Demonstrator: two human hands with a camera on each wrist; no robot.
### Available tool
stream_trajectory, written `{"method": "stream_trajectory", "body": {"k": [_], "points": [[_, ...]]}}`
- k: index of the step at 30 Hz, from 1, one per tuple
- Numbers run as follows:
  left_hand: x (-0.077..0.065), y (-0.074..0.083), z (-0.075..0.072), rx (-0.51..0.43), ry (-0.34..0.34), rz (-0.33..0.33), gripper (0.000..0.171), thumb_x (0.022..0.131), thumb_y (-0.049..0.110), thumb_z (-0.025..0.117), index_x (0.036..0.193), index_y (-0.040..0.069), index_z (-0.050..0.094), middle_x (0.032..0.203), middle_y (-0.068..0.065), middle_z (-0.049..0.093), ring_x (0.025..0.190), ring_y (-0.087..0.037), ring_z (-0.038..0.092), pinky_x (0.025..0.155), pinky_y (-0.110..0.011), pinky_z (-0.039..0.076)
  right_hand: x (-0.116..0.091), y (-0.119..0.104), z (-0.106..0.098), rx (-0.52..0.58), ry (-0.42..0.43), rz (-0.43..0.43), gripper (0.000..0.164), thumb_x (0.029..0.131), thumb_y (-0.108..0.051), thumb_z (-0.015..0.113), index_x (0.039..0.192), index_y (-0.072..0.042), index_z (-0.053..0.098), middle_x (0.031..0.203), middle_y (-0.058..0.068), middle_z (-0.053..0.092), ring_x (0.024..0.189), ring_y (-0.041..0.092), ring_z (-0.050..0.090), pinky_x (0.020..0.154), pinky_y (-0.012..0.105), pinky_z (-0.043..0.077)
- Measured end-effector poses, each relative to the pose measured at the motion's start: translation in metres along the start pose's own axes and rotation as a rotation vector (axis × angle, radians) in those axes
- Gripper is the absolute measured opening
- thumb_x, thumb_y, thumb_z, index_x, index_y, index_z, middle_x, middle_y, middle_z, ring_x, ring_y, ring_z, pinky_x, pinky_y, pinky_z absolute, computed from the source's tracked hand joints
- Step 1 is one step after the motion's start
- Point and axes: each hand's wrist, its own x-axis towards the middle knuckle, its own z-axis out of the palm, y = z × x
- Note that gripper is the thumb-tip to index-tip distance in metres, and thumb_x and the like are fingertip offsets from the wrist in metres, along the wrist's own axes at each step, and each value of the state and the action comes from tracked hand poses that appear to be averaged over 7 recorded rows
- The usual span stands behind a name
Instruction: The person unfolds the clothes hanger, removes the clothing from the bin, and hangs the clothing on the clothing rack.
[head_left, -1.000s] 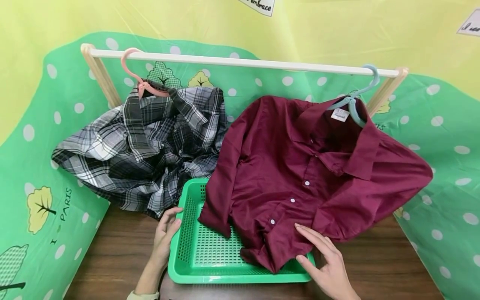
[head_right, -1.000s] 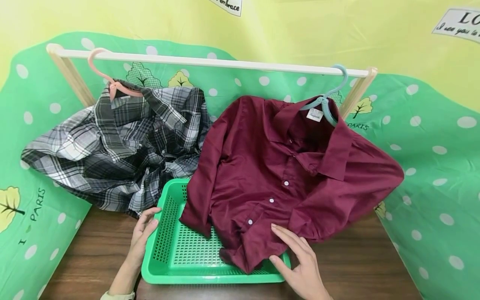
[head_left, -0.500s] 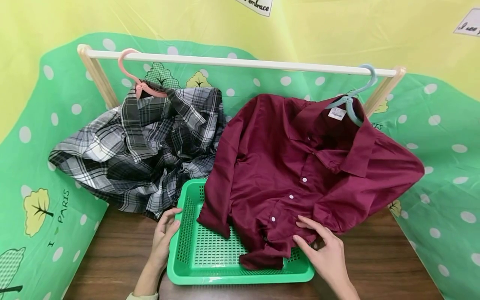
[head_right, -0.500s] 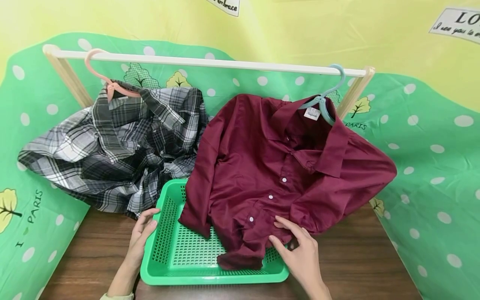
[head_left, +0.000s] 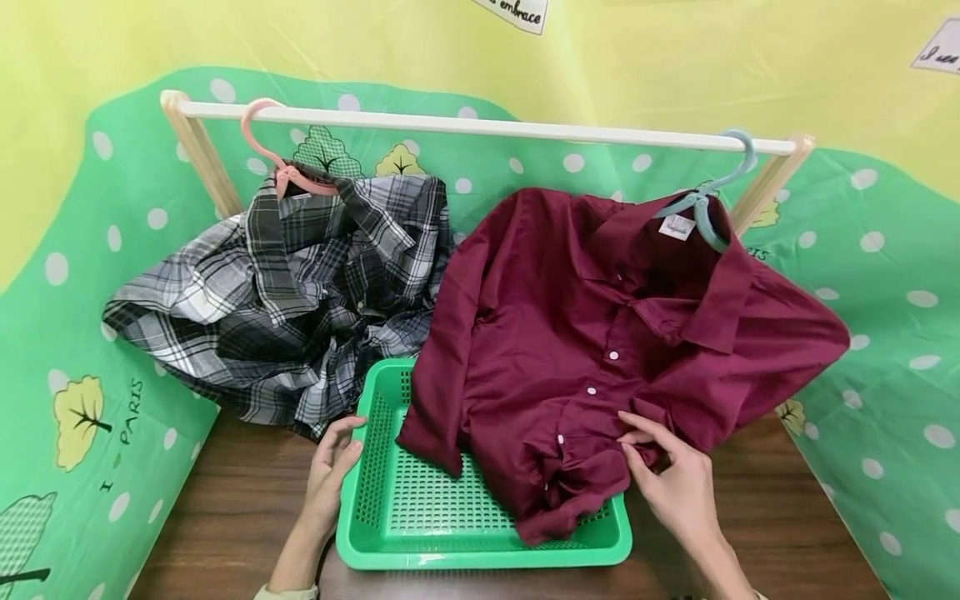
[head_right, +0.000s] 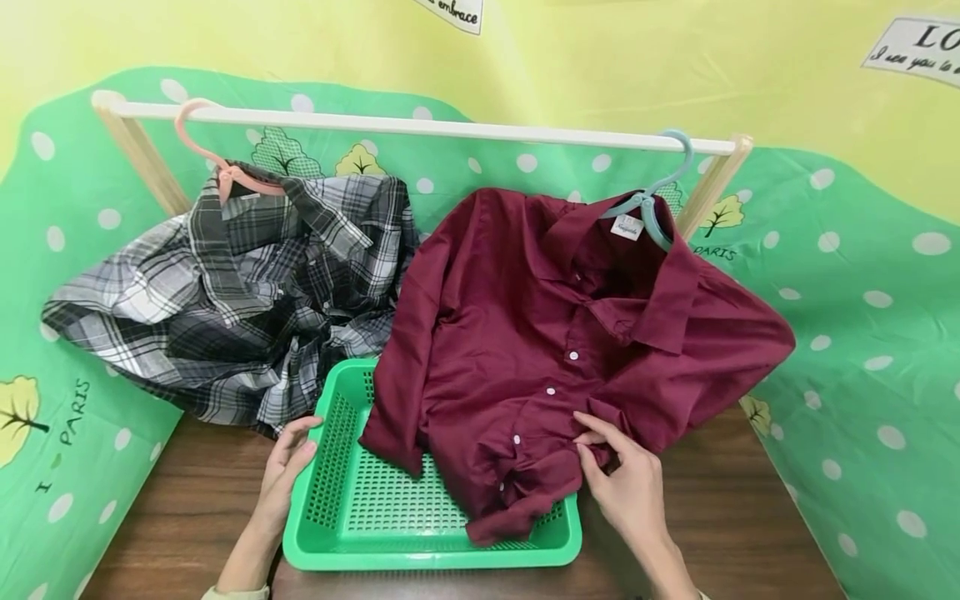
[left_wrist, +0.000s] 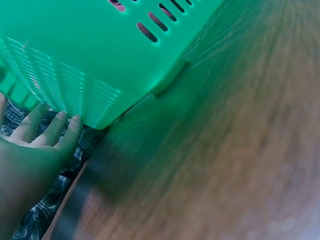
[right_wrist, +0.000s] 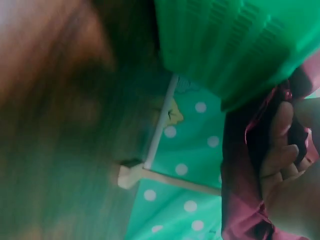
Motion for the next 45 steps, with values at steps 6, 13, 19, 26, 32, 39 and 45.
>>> {"method": "stream_trajectory", "body": {"k": [6,13,19,26,32,39,45], "points": [[0.001,-0.001,0.001,-0.008,-0.002,0.004,0.032,0.112,-0.003,0.049,0.141,0.006,0.062,0.135,0.001,0.068,0.117,-0.014,0.069,0.091,-0.031,0.063,0.02,0.002,-0.012,0.164,0.068,0.221,0.036,0.091,0.017,0.08,0.122,-0.001,0.082,0.088,0.0,0.08,0.059,-0.004,0.065,0.053,0.013,0.051],[0.001,-0.002,0.0,-0.004,-0.004,0.013,0.033,0.112,-0.004,0.049,0.141,0.005,0.062,0.136,0.002,0.068,0.118,-0.013,0.068,0.092,-0.03,0.063,0.029,0.001,-0.026,0.996,0.079,0.418,0.03,0.109,0.015,0.055,0.136,0.012,0.069,0.112,0.01,0.083,0.097,0.014,0.081,0.083,0.026,0.065],[0.001,-0.001,0.001,0.002,0.002,0.019,0.032,0.112,-0.004,0.049,0.14,0.004,0.061,0.137,0.003,0.068,0.12,-0.013,0.068,0.093,-0.029,0.062,0.028,0.005,-0.025,1.214,-0.042,0.101,0.048,0.116,0.007,0.028,0.163,0.015,0.033,0.156,0.024,0.057,0.144,0.03,0.062,0.121,0.036,0.047],[0.0,-0.001,0.002,0.012,0.002,0.021,0.032,0.112,-0.005,0.049,0.141,0.002,0.061,0.137,0.005,0.068,0.12,-0.011,0.067,0.095,-0.027,0.061,0.024,0.018,-0.017,0.709,0.075,-0.102,0.061,0.113,-0.005,0.056,0.166,0.013,0.032,0.169,0.021,0.041,0.153,0.026,0.045,0.125,0.025,0.034],[0.001,-0.002,0.002,0.017,0.0,0.025,0.032,0.112,-0.005,0.049,0.141,0.002,0.061,0.138,0.005,0.067,0.121,-0.01,0.066,0.095,-0.027,0.06,0.021,0.022,-0.014,0.233,0.009,-0.1,0.069,0.115,-0.036,0.06,0.169,0.003,0.039,0.169,0.027,0.043,0.16,0.014,0.035,0.129,0.023,0.023],[0.001,-0.002,0.001,0.007,-0.003,0.028,0.032,0.112,-0.005,0.049,0.141,0.001,0.061,0.138,0.005,0.067,0.121,-0.01,0.066,0.095,-0.027,0.06,0.009,0.015,-0.013,0.048,-0.187,0.093,0.054,0.118,-0.012,0.049,0.171,-0.01,0.041,0.161,0.025,0.055,0.145,-0.013,0.039,0.112,0.003,0.027],[0.001,-0.001,0.0,0.015,0.003,0.03,0.032,0.112,-0.006,0.049,0.141,0.0,0.06,0.139,0.005,0.067,0.122,-0.011,0.066,0.096,-0.027,0.06,0.01,0.004,-0.016,-0.088,0.019,0.042,0.062,0.1,-0.004,0.078,0.159,-0.01,0.061,0.138,0.013,0.071,0.094,-0.016,0.057,0.073,0.007,0.046]]}}
